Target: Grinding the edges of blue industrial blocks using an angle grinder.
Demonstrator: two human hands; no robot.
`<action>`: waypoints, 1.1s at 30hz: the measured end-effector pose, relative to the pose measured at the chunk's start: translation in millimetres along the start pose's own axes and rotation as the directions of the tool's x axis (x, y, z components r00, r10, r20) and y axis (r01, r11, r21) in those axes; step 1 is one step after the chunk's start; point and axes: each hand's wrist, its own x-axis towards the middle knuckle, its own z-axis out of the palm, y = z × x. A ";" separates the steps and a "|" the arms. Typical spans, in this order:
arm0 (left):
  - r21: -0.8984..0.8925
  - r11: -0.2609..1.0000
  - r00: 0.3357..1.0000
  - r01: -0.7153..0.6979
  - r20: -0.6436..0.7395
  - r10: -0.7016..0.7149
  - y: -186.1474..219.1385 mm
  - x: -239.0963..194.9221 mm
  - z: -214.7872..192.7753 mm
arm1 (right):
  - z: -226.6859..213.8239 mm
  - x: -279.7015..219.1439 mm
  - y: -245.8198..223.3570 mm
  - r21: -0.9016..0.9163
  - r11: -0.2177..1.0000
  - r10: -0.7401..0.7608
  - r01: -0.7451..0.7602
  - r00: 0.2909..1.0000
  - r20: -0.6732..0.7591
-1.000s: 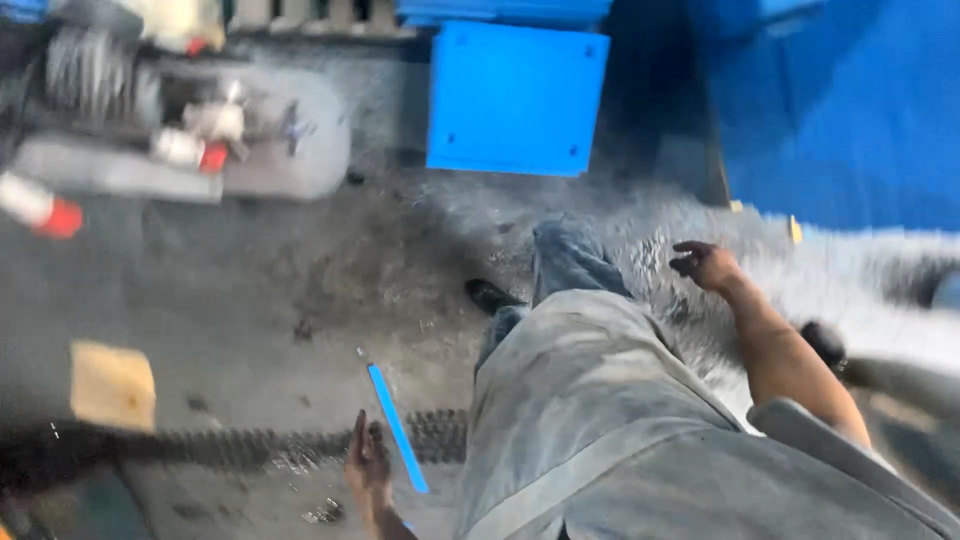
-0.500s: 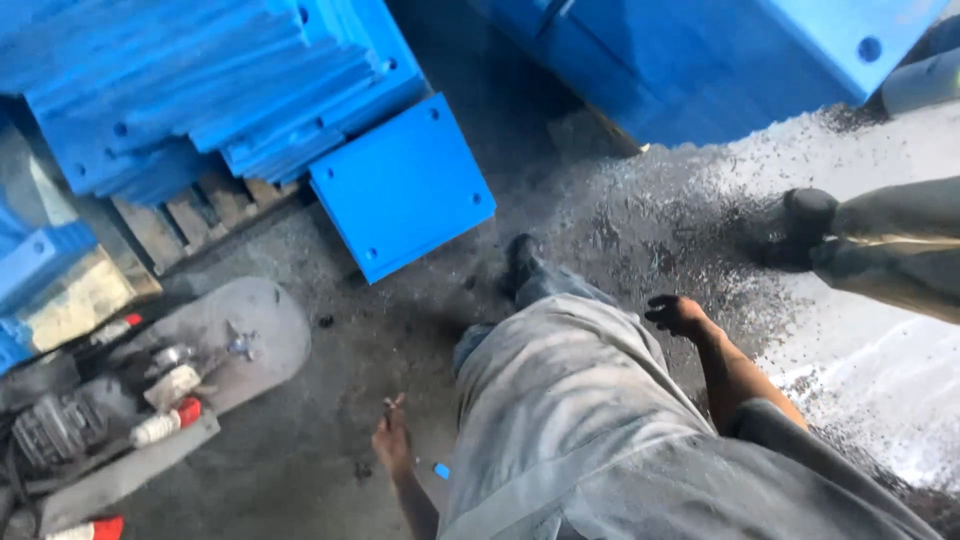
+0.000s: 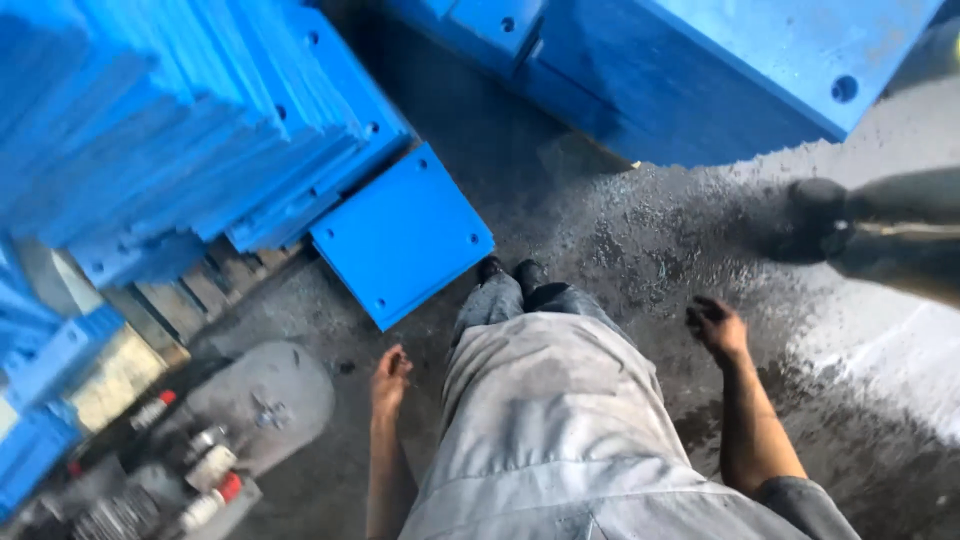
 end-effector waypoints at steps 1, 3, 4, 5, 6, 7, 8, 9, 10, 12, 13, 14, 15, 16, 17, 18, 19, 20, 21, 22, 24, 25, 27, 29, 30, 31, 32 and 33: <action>0.006 1.000 0.998 -0.006 0.065 0.005 -13.5 9.0 -2.6 | 10.1 -11.3 27.8 0.006 0.993 0.118 -0.118 0.993 0.031; 0.022 0.999 0.984 -0.047 0.173 0.042 -14.0 45.0 5.2 | 32.1 -26.4 57.8 0.048 0.971 0.234 -0.235 0.972 0.021; 0.090 0.991 0.984 -0.098 0.160 0.083 -13.0 40.3 0.0 | 43.0 -48.3 67.5 0.031 0.931 0.361 -0.364 0.930 0.066; 0.157 0.976 0.980 -0.150 0.151 0.126 -13.2 36.1 -6.2 | 55.8 -70.3 77.2 0.011 0.874 0.481 -0.485 0.869 0.111; 0.169 0.973 0.976 -0.158 0.173 0.129 0.0 42.7 -8.6 | 71.2 -76.0 108.7 0.030 0.866 0.494 -0.499 0.864 0.101; 0.045 0.999 0.985 -0.008 0.171 0.000 13.6 48.7 -10.6 | 86.8 -82.6 139.7 -0.086 0.851 0.524 -0.518 0.845 0.102; -0.084 0.986 0.975 0.146 0.181 -0.129 31.6 53.4 -5.3 | 95.3 -82.3 165.9 -0.204 0.827 0.550 -0.524 0.829 0.099; -0.073 0.987 0.973 0.141 0.197 -0.124 33.2 56.3 -5.6 | 96.9 -77.1 154.0 -0.189 0.824 0.556 -0.535 0.826 0.089; -0.086 0.989 0.971 0.121 0.216 -0.100 37.5 64.2 -7.6 | 101.7 -81.5 146.0 -0.298 0.845 0.492 -0.443 0.863 0.111; -0.081 0.995 0.960 0.064 0.279 -0.039 55.7 89.7 -3.9 | 107.6 -75.6 115.7 -0.354 0.860 0.426 -0.367 0.899 0.104; -0.054 0.994 0.955 0.096 0.287 -0.077 68.6 108.8 0.0 | 109.8 -65.9 93.6 -0.208 0.909 0.383 -0.362 0.921 0.071; -0.031 0.989 0.952 0.143 0.278 -0.129 69.9 110.5 -5.2 | 108.4 -66.7 76.4 -0.076 0.938 0.343 -0.340 0.938 0.042; -0.015 0.993 0.946 0.115 0.307 -0.105 86.0 124.0 1.6 | 101.7 -53.5 52.3 -0.041 0.938 0.346 -0.345 0.938 0.015; 0.012 0.988 0.948 0.154 0.279 -0.151 99.2 131.4 6.4 | 92.8 -37.2 28.8 -0.050 0.951 0.307 -0.306 0.952 0.012; 0.038 0.981 0.949 0.192 0.249 -0.196 113.1 140.7 12.4 | 82.8 -18.8 5.1 -0.060 0.962 0.268 -0.267 0.963 0.009; 0.048 0.982 0.948 0.183 0.255 -0.189 124.9 146.1 19.6 | 76.0 -4.3 -7.0 -0.047 0.961 0.271 -0.271 0.962 0.004; 0.025 0.982 0.954 0.188 0.232 -0.189 137.1 151.5 27.0 | 68.7 10.3 -19.4 -0.083 0.983 0.165 -0.166 0.986 -0.027; 0.000 0.981 0.960 0.193 0.207 -0.189 149.8 155.6 35.2 | 59.6 26.0 -32.1 -0.123 0.991 0.054 -0.060 0.997 -0.052; 0.009 0.983 0.960 0.185 0.212 -0.182 168.0 157.6 46.4 | 50.2 39.2 -47.7 -0.113 0.992 0.057 -0.063 0.997 -0.059; 0.006 0.981 0.957 0.193 0.221 -0.190 184.5 155.9 55.1 | 40.8 47.3 -60.9 -0.113 0.994 -0.002 -0.004 0.999 -0.050; 0.009 0.980 0.953 0.199 0.232 -0.196 211.3 153.2 75.7 | 24.4 68.1 -74.0 -0.109 0.993 -0.058 0.053 0.997 -0.045; -0.023 0.980 0.955 0.198 0.229 -0.188 221.5 152.7 87.0 | 18.5 80.7 -73.8 -0.130 0.991 -0.037 0.034 0.999 -0.017; -0.051 0.978 0.958 0.200 0.219 -0.185 240.2 145.9 108.0 | 8.2 106.3 -68.5 -0.150 0.989 -0.012 0.014 1.000 0.018; -0.065 0.979 0.955 0.192 0.242 -0.171 257.8 140.5 128.8 | 2.7 130.0 -55.1 -0.215 0.976 0.044 -0.033 0.998 0.048; -0.055 0.977 0.953 0.204 0.239 -0.186 264.6 133.9 131.8 | 2.3 131.7 -41.2 -0.216 0.975 0.058 -0.045 0.997 0.056; 0.019 0.983 0.947 0.185 0.262 -0.184 271.9 127.8 133.0 | 3.2 131.9 -28.6 -0.242 0.970 0.025 -0.016 0.999 0.033; 0.064 0.987 0.944 0.150 0.287 -0.162 283.3 132.1 148.6 | -3.6 155.2 -26.0 -0.279 0.959 -0.040 0.040 0.999 0.005; 0.046 0.988 0.946 0.149 0.283 -0.156 282.9 140.3 150.1 | -7.8 151.3 -36.1 -0.289 0.956 -0.055 0.055 0.998 0.008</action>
